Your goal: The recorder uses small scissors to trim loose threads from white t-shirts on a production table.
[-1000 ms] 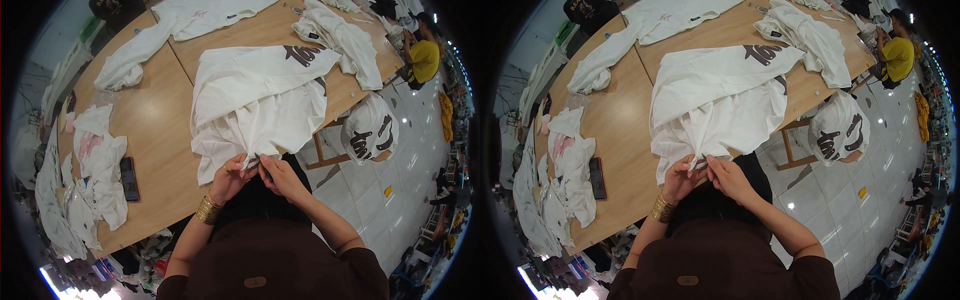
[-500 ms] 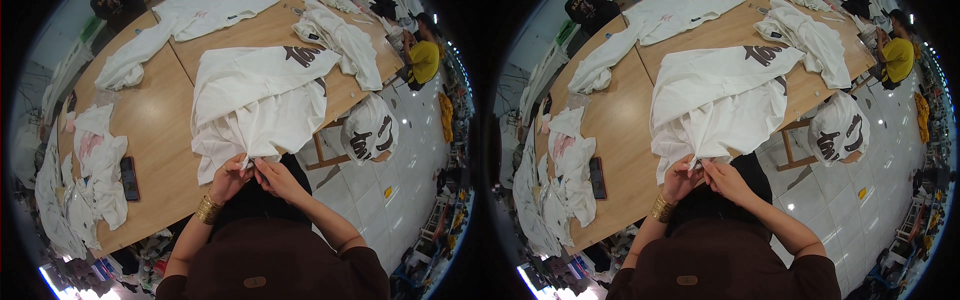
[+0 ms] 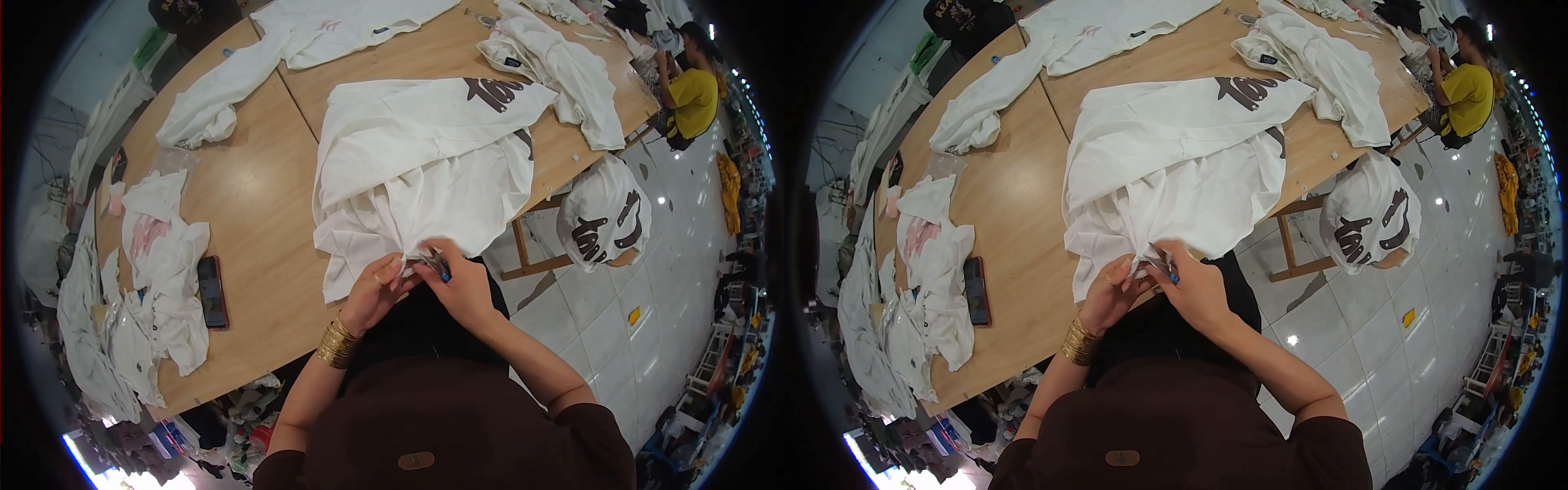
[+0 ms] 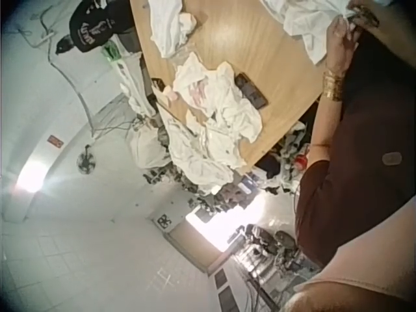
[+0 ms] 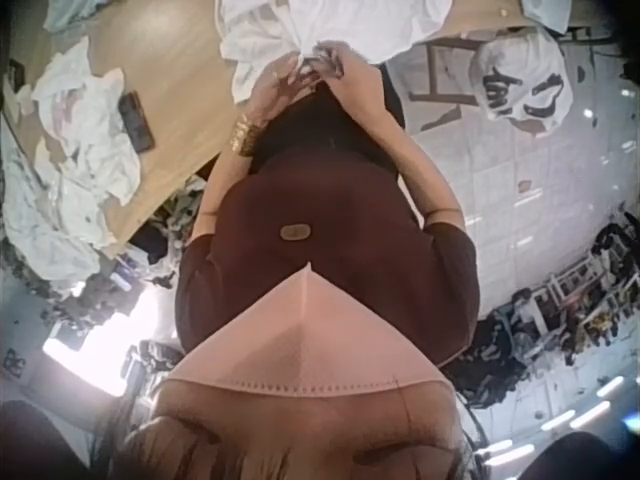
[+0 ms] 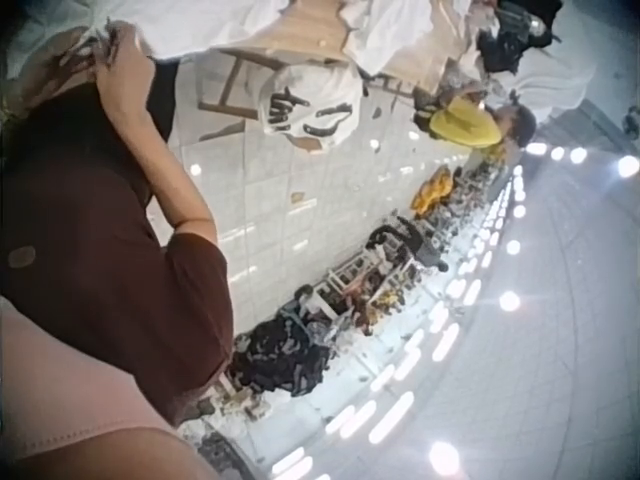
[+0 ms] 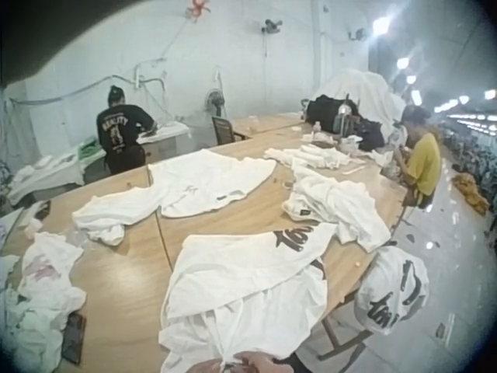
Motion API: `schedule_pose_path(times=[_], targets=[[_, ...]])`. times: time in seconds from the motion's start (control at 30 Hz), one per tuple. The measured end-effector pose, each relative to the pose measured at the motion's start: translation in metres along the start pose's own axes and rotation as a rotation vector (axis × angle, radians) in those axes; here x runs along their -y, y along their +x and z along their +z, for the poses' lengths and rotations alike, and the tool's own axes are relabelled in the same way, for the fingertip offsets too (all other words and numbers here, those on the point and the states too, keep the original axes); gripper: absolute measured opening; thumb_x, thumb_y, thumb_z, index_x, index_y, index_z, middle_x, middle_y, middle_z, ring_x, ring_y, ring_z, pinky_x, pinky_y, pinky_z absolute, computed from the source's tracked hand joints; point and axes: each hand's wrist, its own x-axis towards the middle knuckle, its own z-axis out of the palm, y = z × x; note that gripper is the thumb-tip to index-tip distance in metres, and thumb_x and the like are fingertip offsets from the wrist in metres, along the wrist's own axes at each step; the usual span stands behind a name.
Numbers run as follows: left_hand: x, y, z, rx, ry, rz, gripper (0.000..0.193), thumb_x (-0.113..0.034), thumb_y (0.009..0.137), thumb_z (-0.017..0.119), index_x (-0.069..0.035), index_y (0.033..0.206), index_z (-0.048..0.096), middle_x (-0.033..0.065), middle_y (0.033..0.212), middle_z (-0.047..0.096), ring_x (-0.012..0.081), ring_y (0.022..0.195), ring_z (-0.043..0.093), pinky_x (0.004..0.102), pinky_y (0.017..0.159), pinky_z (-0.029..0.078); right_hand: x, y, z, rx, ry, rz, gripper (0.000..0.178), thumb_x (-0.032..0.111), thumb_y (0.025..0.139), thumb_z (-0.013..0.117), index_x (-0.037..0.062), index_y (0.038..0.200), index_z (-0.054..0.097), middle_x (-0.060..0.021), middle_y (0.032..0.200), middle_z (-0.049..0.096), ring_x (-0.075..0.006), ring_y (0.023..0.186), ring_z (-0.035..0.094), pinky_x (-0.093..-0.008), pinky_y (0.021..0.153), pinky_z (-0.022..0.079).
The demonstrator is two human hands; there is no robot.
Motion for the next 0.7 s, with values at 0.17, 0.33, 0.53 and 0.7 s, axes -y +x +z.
schedule_pose_path(times=[0.17, 0.33, 0.53, 0.7], targets=[[-0.026, 0.003, 0.014, -0.235, 0.643, 0.074, 0.023, -0.021, 0.091, 0.051, 0.002, 0.089, 0.055, 0.0074, 0.091, 0.060, 0.0114, 0.077, 0.059, 0.0255, 0.070, 0.048, -0.027, 0.010, -0.007, -0.028, -0.117, -0.016, 0.017, 0.016, 0.081, 0.065, 0.0034, 0.091, 0.057, -0.0129, 0.068, 0.060, -0.0241, 0.054, 0.056, -0.0274, 0.052, 0.043], [-0.041, 0.004, 0.012, -0.225, 1.189, 0.176, 0.022, -0.019, 0.088, 0.056, 0.002, 0.094, 0.057, 0.0073, 0.089, 0.061, 0.0092, 0.066, 0.059, 0.0227, 0.055, 0.046, -0.019, 0.009, -0.008, -0.014, -0.052, -0.020, 0.016, 0.015, 0.082, 0.064, 0.0019, 0.090, 0.057, -0.0128, 0.068, 0.060, -0.0212, 0.052, 0.055, -0.0278, 0.051, 0.043], [-0.031, 0.010, 0.021, -0.188, 1.106, 0.123, 0.018, -0.013, 0.086, 0.058, 0.002, 0.094, 0.056, 0.0068, 0.083, 0.059, 0.0078, 0.065, 0.059, 0.0214, 0.052, 0.046, -0.010, 0.009, -0.014, 0.061, -0.037, 0.045, 0.017, 0.010, 0.078, 0.063, 0.0057, 0.093, 0.057, -0.0123, 0.073, 0.062, -0.0291, 0.064, 0.061, -0.0321, 0.056, 0.047], [-0.028, 0.008, 0.026, -0.129, 0.809, 0.092, 0.014, -0.010, 0.089, 0.053, 0.001, 0.097, 0.052, 0.0051, 0.086, 0.057, 0.0121, 0.077, 0.063, 0.0225, 0.063, 0.052, -0.030, 0.017, -0.016, 0.028, 0.047, 0.095, 0.019, 0.019, 0.082, 0.062, 0.0029, 0.091, 0.057, -0.0138, 0.071, 0.061, -0.0278, 0.063, 0.061, -0.0313, 0.057, 0.046]])
